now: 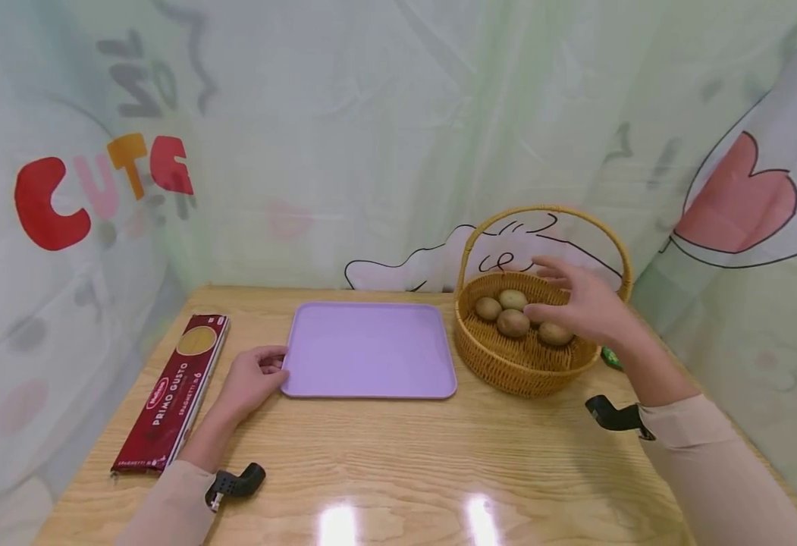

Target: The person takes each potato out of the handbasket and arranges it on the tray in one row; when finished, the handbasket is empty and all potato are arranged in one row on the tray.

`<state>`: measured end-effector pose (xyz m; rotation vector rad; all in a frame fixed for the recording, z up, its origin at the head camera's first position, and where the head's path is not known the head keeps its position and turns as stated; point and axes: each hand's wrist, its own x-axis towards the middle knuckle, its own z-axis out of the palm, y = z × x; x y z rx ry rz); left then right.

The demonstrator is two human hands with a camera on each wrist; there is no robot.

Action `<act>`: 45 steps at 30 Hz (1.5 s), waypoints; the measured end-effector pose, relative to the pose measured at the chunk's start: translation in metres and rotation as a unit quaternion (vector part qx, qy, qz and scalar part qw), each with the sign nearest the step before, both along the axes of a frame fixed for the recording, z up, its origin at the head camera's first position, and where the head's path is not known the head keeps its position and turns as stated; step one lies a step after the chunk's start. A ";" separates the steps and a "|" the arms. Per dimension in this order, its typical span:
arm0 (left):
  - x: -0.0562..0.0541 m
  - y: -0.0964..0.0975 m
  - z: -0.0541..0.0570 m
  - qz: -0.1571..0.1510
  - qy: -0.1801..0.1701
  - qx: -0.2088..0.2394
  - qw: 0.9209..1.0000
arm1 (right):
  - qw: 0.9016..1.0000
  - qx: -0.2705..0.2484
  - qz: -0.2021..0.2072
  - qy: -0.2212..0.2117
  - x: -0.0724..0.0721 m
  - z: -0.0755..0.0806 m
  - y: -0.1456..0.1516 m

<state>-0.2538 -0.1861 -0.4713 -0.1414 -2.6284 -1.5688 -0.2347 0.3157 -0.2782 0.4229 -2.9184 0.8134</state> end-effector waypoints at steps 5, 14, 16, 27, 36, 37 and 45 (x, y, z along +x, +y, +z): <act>-0.002 -0.002 0.002 -0.003 0.005 -0.005 1.000 | 1.000 0.009 -0.007 -0.009 -0.010 0.003 0.003; -0.005 -0.004 -0.004 -0.010 0.010 0.016 1.000 | 0.999 0.030 -0.019 -0.025 -0.027 -0.002 0.004; -0.004 -0.003 -0.005 -0.010 0.011 0.020 1.000 | 0.999 0.034 -0.021 -0.029 -0.031 -0.004 0.005; -0.003 -0.003 -0.008 -0.008 0.008 0.026 1.000 | 0.998 0.006 -0.008 -0.061 -0.051 -0.013 0.006; -0.003 -0.003 -0.008 -0.002 0.018 0.016 1.000 | 0.996 -0.019 0.001 -0.092 -0.069 -0.022 0.009; -0.003 -0.003 -0.008 -0.002 0.017 0.015 1.000 | 0.995 -0.020 0.001 -0.095 -0.071 -0.023 0.010; -0.003 -0.003 -0.008 0.004 0.016 0.013 1.000 | 0.993 -0.010 -0.006 -0.117 -0.084 -0.038 0.018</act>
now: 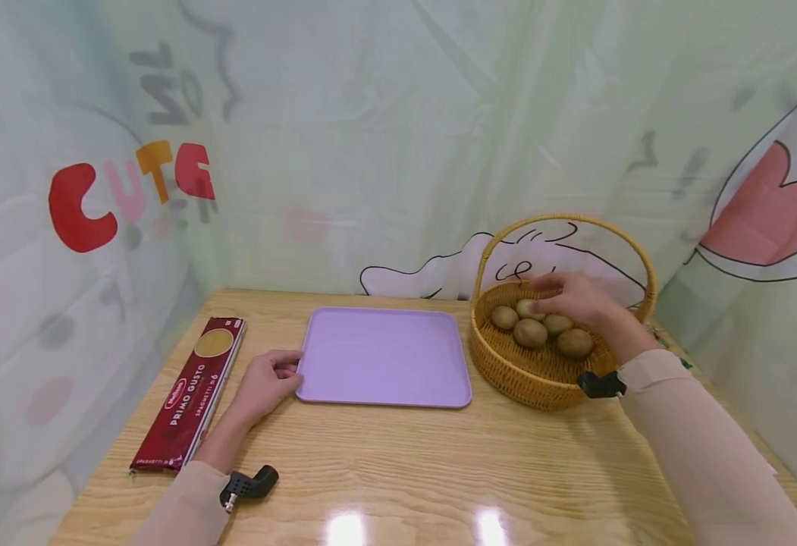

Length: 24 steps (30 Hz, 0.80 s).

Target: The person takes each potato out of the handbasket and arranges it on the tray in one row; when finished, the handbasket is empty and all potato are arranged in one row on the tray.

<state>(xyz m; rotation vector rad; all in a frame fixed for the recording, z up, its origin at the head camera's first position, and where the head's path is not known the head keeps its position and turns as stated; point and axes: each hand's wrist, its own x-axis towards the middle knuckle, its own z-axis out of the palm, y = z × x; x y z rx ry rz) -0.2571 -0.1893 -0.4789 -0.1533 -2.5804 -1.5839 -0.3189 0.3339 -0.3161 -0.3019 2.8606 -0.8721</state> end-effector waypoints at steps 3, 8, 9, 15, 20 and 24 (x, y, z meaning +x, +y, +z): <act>0.001 0.000 0.000 0.000 -0.003 0.003 1.000 | 1.000 0.004 0.001 -0.013 -0.004 -0.007 0.003; 0.001 0.000 0.002 -0.003 -0.004 0.007 1.000 | 0.999 0.008 0.006 -0.039 -0.009 -0.013 0.006; 0.000 0.000 0.002 -0.003 -0.002 0.009 1.000 | 0.999 0.001 0.010 -0.048 -0.011 -0.014 0.006; -0.001 -0.003 0.004 0.004 0.007 0.015 1.000 | 0.994 -0.002 0.034 -0.100 -0.022 -0.018 0.005; -0.002 -0.002 0.002 -0.004 0.008 0.017 1.000 | 0.991 0.021 0.049 -0.123 -0.025 -0.027 0.008; -0.002 -0.002 0.001 -0.005 0.007 0.019 1.000 | 0.991 0.026 0.064 -0.115 -0.023 -0.033 0.008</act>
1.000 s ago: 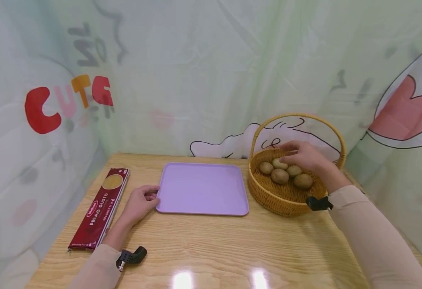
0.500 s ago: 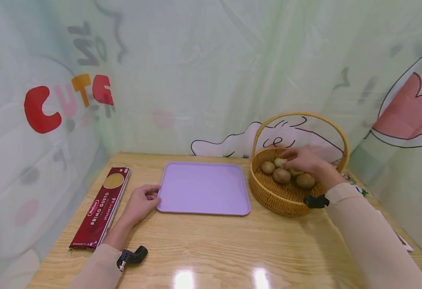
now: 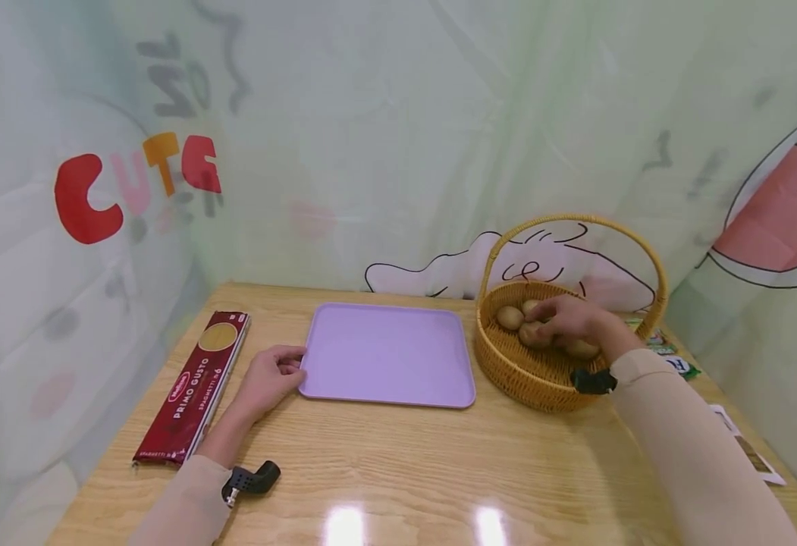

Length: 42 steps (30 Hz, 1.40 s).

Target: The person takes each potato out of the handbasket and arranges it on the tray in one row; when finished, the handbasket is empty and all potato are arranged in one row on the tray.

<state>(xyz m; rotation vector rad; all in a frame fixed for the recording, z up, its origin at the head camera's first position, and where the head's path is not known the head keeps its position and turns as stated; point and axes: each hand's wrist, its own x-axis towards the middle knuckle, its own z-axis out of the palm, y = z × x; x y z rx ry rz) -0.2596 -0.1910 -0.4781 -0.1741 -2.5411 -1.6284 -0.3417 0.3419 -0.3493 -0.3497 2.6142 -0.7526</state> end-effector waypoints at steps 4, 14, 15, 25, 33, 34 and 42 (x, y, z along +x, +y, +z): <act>-0.001 0.000 0.001 0.001 0.004 -0.007 1.000 | 1.000 -0.021 -0.004 -0.013 0.001 -0.004 0.000; 0.001 0.001 0.000 0.003 -0.002 -0.013 1.000 | 0.999 -0.037 -0.006 -0.033 0.000 -0.005 -0.005; 0.001 0.002 -0.001 0.004 -0.003 -0.015 1.000 | 0.999 -0.035 -0.004 -0.031 0.000 -0.006 -0.005; -0.001 0.002 -0.003 0.006 -0.006 -0.011 1.000 | 1.000 -0.019 -0.012 -0.006 -0.002 -0.004 -0.008; -0.001 0.002 -0.002 0.002 -0.003 -0.012 1.000 | 0.998 -0.005 -0.012 0.066 0.005 0.015 -0.010; -0.001 0.002 -0.002 0.001 -0.002 -0.011 1.000 | 0.997 -0.004 -0.010 0.076 0.007 0.018 -0.011; 0.000 0.001 -0.003 0.003 0.002 -0.012 1.000 | 0.994 -0.084 -0.052 0.054 0.028 0.035 -0.021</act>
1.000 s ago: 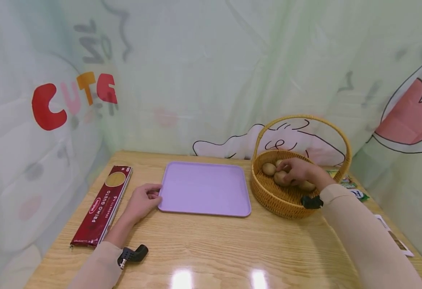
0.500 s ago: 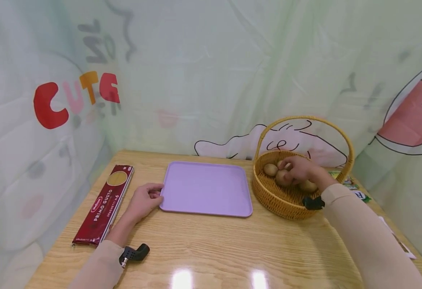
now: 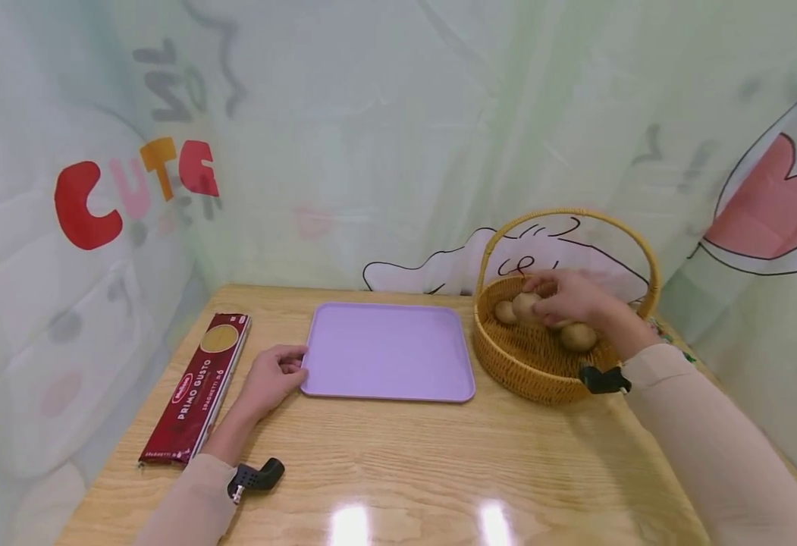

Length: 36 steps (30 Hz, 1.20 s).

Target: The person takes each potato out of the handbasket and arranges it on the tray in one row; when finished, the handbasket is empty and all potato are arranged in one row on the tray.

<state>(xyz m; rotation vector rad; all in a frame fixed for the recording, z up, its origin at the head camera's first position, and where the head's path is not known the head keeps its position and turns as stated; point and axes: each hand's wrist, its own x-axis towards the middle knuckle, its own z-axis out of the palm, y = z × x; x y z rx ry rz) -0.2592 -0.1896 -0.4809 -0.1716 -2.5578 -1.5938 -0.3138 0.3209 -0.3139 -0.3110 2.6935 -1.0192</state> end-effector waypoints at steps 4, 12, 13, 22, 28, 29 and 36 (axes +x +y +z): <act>0.000 0.000 0.000 0.001 -0.001 0.004 1.000 | 1.000 -0.021 -0.004 0.019 0.012 0.003 -0.006; 0.003 0.000 0.000 0.000 -0.009 0.004 1.000 | 0.996 -0.060 0.007 0.063 0.039 0.002 -0.024; 0.003 0.001 0.000 0.001 -0.010 0.003 1.000 | 0.995 -0.068 0.009 0.065 0.041 0.001 -0.027; 0.004 0.001 0.004 0.000 -0.005 0.005 1.000 | 0.987 -0.140 0.029 0.073 0.051 -0.004 -0.067; 0.002 0.000 0.003 0.002 -0.007 0.004 1.000 | 0.986 -0.140 0.038 0.081 0.054 -0.003 -0.097; 0.001 0.000 0.003 0.002 -0.007 0.004 1.000 | 0.986 -0.143 0.039 0.081 0.054 -0.004 -0.101; -0.001 0.000 0.000 0.001 -0.011 0.010 1.000 | 0.979 -0.186 0.051 0.061 0.045 -0.017 -0.129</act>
